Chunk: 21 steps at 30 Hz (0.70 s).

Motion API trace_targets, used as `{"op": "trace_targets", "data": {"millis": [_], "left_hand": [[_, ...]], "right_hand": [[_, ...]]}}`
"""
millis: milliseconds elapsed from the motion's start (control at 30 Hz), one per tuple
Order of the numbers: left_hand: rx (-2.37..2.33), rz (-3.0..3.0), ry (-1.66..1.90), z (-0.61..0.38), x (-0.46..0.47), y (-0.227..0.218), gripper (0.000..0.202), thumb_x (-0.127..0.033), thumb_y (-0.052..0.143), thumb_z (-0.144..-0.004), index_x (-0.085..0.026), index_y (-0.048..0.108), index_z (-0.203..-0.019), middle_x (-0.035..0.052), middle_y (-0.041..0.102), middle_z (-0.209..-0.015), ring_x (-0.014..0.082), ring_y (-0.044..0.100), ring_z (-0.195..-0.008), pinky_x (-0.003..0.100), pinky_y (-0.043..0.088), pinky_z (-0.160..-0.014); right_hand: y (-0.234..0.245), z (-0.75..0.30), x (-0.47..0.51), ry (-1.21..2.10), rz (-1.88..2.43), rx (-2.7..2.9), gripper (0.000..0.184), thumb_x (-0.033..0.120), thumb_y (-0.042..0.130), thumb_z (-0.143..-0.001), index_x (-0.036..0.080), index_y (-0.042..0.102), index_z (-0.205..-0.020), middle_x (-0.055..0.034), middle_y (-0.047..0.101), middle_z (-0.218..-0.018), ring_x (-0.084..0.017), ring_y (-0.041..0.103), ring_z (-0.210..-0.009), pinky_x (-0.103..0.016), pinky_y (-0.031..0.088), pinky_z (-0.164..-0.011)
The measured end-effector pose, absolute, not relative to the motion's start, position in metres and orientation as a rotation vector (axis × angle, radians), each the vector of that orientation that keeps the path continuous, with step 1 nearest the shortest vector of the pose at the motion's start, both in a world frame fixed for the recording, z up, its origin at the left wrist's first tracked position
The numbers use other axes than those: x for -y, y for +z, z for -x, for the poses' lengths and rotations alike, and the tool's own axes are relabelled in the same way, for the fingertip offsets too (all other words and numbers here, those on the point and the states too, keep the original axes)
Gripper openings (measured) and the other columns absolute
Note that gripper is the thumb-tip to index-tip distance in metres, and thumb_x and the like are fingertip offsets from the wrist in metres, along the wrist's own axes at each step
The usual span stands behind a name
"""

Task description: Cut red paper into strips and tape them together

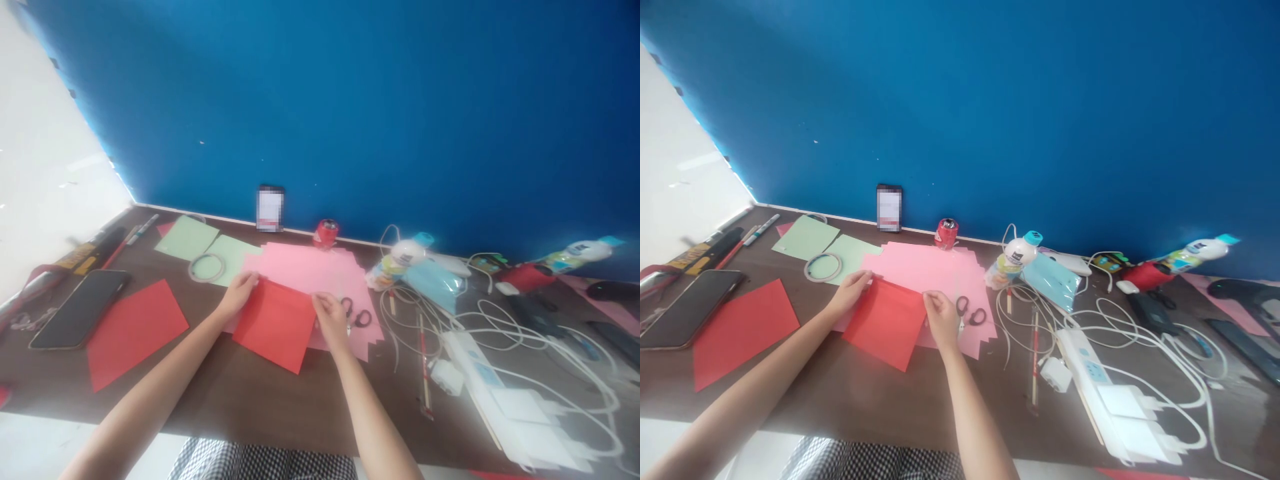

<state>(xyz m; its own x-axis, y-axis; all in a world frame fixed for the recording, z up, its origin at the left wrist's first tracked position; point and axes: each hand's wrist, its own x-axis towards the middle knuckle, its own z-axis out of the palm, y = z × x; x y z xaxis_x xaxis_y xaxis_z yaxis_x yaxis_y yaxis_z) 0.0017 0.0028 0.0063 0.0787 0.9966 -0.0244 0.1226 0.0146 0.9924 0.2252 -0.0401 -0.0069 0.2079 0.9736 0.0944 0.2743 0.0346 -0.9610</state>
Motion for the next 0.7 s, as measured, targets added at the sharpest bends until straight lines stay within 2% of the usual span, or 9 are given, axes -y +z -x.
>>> {"op": "trace_targets", "data": {"millis": [100,167,233,333,433,567,700], "left_hand": [[-1.467,-1.797,1.299,-0.002,0.0,0.007,0.027,-0.032,0.039,-0.085,-0.016,0.056,-0.1,0.0092,0.057,-0.104,0.0209,0.055,-0.096,0.034,0.043,-0.083],[-1.475,-2.156,1.275,-0.008,0.007,0.008,0.025,-0.024,0.038,-0.085,-0.016,0.055,-0.101,0.0101,0.057,-0.105,0.0213,0.053,-0.099,0.035,0.043,-0.084],[-1.426,-2.431,1.069,-0.019,0.018,0.007,0.025,-0.021,0.036,-0.085,-0.016,0.056,-0.1,0.0108,0.059,-0.102,0.0214,0.055,-0.095,0.034,0.045,-0.081],[-1.483,-2.607,0.764,-0.037,0.032,-0.001,0.031,-0.03,0.038,-0.087,-0.015,0.054,-0.108,0.0137,0.055,-0.113,0.0252,0.054,-0.099,0.037,0.047,-0.079],[-1.496,-2.679,0.583,-0.045,0.037,-0.012,0.043,-0.041,0.044,-0.084,-0.017,0.049,-0.119,0.0155,0.047,-0.123,0.0313,0.045,-0.113,0.044,0.041,-0.09],[-1.419,-2.706,0.509,-0.041,0.036,-0.017,0.042,-0.039,0.046,-0.083,-0.022,0.05,-0.12,0.014,0.045,-0.123,0.0325,0.038,-0.118,0.047,0.035,-0.095],[-1.323,-2.685,0.496,-0.034,0.034,-0.016,0.043,-0.037,0.045,-0.082,-0.02,0.048,-0.122,0.0159,0.039,-0.129,0.0351,0.034,-0.122,0.049,0.033,-0.096]], "right_hand": [[-0.01,-0.227,0.037,0.716,1.526,1.266,0.025,0.041,0.053,-0.076,0.018,0.059,-0.083,-0.0075,0.068,-0.084,-0.021,0.063,-0.084,-0.032,0.047,-0.074],[-0.01,-0.227,0.037,0.644,1.613,1.271,0.023,0.039,0.05,-0.076,0.019,0.057,-0.081,-0.0073,0.068,-0.082,-0.022,0.063,-0.083,-0.032,0.047,-0.074],[-0.009,-0.224,0.039,0.6,1.687,1.295,0.021,0.039,0.048,-0.077,0.02,0.056,-0.08,-0.0062,0.067,-0.08,-0.022,0.064,-0.08,-0.032,0.047,-0.07],[-0.006,-0.217,0.044,0.682,1.652,1.404,0.02,0.038,0.045,-0.08,0.02,0.054,-0.079,-0.0037,0.066,-0.073,-0.019,0.063,-0.071,-0.029,0.048,-0.063],[-0.008,-0.211,0.048,0.825,1.546,1.527,0.015,0.032,0.041,-0.082,0.02,0.05,-0.082,-0.0008,0.062,-0.064,-0.016,0.061,-0.06,-0.026,0.047,-0.056],[-0.013,-0.209,0.048,0.72,1.55,1.672,0.013,0.023,0.044,-0.079,0.019,0.054,-0.086,-0.0038,0.064,-0.075,-0.017,0.062,-0.07,-0.028,0.048,-0.064],[-0.014,-0.21,0.047,0.595,1.566,1.765,0.014,0.021,0.045,-0.078,0.019,0.057,-0.085,-0.0063,0.064,-0.083,-0.019,0.06,-0.077,-0.031,0.047,-0.071]]}}
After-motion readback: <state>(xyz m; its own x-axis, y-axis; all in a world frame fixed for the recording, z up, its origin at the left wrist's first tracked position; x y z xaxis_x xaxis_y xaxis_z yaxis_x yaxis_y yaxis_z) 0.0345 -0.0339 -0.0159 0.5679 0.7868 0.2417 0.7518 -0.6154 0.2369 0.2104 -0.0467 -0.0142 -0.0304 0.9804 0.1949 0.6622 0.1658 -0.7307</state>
